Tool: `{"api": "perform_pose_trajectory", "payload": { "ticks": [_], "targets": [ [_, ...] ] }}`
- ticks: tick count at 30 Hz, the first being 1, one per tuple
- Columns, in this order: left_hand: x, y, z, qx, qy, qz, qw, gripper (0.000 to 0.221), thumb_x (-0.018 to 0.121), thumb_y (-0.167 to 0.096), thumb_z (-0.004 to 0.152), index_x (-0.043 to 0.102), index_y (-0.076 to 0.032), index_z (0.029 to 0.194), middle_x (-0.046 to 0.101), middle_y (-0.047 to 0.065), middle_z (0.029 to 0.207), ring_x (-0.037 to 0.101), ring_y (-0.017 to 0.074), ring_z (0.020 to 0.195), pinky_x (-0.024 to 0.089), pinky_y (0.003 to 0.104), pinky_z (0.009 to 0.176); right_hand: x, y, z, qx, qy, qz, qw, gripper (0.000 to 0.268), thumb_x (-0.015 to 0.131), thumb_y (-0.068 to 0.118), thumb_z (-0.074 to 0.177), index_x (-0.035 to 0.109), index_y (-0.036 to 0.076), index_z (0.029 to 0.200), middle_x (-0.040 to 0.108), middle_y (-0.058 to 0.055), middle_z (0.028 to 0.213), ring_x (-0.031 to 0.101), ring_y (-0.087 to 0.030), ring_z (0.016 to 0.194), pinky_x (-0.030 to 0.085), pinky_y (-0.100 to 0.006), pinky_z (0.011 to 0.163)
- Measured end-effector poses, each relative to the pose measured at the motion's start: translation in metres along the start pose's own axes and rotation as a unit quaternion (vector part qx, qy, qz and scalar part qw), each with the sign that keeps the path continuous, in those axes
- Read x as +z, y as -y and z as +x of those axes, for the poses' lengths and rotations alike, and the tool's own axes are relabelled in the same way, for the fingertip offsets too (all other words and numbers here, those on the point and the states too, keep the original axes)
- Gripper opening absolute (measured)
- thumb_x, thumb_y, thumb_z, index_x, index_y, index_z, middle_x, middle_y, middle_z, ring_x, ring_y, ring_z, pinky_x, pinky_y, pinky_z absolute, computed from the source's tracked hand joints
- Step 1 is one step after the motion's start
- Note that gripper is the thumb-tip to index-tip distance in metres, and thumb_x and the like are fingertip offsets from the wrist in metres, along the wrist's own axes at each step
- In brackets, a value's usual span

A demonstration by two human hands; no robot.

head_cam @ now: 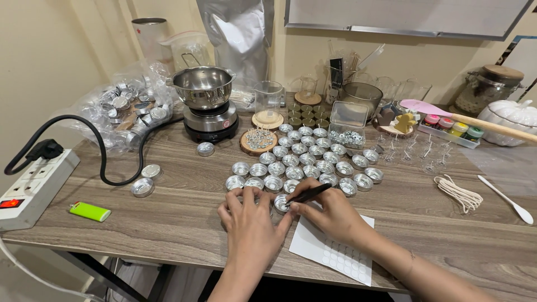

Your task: Apply adhesive dots to the bottom of metal tea light candle tins in preparation for wicking.

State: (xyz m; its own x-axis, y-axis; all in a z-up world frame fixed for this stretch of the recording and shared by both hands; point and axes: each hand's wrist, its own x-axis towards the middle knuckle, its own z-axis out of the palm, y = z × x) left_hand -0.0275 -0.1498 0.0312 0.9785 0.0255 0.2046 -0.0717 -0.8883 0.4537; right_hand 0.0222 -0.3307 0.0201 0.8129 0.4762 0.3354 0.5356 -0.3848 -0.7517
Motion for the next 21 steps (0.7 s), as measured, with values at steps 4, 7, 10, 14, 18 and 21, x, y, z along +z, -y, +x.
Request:
{"api": "perform_pose_trajectory", "payload": {
  "ticks": [4,7,10,14,18,21],
  "targets": [
    [0.002,0.0,-0.001,0.002,-0.012,0.0,1.0,0.061,0.081,-0.045,0.077,0.071,-0.006,0.122,0.055,0.017,0.131,0.035,0.0365,0.128,0.024,0.06,0.108,-0.002,0.002,0.002,0.033,0.004,-0.07,0.997,0.022,0.074,0.023,0.088,0.068,0.005,0.101,0.076,-0.005,0.097,0.078,-0.018,0.094,0.063,-0.034,0.084],
    [0.0,-0.001,-0.001,-0.001,-0.012,-0.005,1.0,0.06,0.082,-0.044,0.076,0.071,-0.008,0.124,0.055,0.016,0.133,0.034,0.0366,0.129,0.023,0.06,0.108,-0.011,0.008,-0.001,0.076,-0.041,-0.067,0.994,0.02,0.071,0.023,0.09,0.069,0.008,0.102,0.077,-0.005,0.097,0.077,-0.019,0.093,0.064,-0.033,0.085],
    [-0.006,-0.005,0.002,-0.022,0.012,0.0,1.0,0.067,0.082,-0.048,0.076,0.066,-0.013,0.131,0.052,0.014,0.138,0.03,0.0367,0.133,0.021,0.061,0.11,-0.03,0.014,-0.012,0.116,-0.129,0.018,0.985,0.02,0.069,0.019,0.089,0.066,0.007,0.106,0.076,-0.007,0.099,0.076,-0.019,0.094,0.064,-0.032,0.085],
    [0.008,0.007,-0.001,-0.007,-0.046,-0.048,0.998,0.072,0.079,-0.054,0.077,0.063,-0.021,0.138,0.054,0.012,0.139,0.027,0.0382,0.139,0.02,0.058,0.11,-0.059,0.011,-0.04,0.111,-0.171,0.119,0.972,0.025,0.068,0.012,0.087,0.061,0.004,0.11,0.075,-0.01,0.107,0.073,-0.016,0.098,0.063,-0.031,0.088],
    [-0.01,0.015,-0.014,-0.072,-0.039,-0.013,0.997,0.06,0.074,-0.05,0.08,0.066,-0.027,0.135,0.053,0.008,0.141,0.028,0.0311,0.135,0.02,0.054,0.112,-0.072,-0.01,-0.073,0.203,-0.155,0.095,0.962,0.022,0.071,0.014,0.085,0.068,0.003,0.104,0.076,-0.011,0.101,0.076,-0.021,0.086,0.064,-0.034,0.079],
    [-0.009,0.022,-0.02,-0.077,-0.054,0.007,0.996,0.072,0.079,-0.049,0.07,0.064,-0.022,0.136,0.055,0.01,0.14,0.032,0.0323,0.134,0.021,0.049,0.107,-0.075,-0.025,-0.093,0.201,-0.132,0.075,0.968,0.028,0.078,0.013,0.081,0.069,0.002,0.105,0.079,-0.011,0.096,0.075,-0.018,0.087,0.063,-0.033,0.08]
  ]
}}
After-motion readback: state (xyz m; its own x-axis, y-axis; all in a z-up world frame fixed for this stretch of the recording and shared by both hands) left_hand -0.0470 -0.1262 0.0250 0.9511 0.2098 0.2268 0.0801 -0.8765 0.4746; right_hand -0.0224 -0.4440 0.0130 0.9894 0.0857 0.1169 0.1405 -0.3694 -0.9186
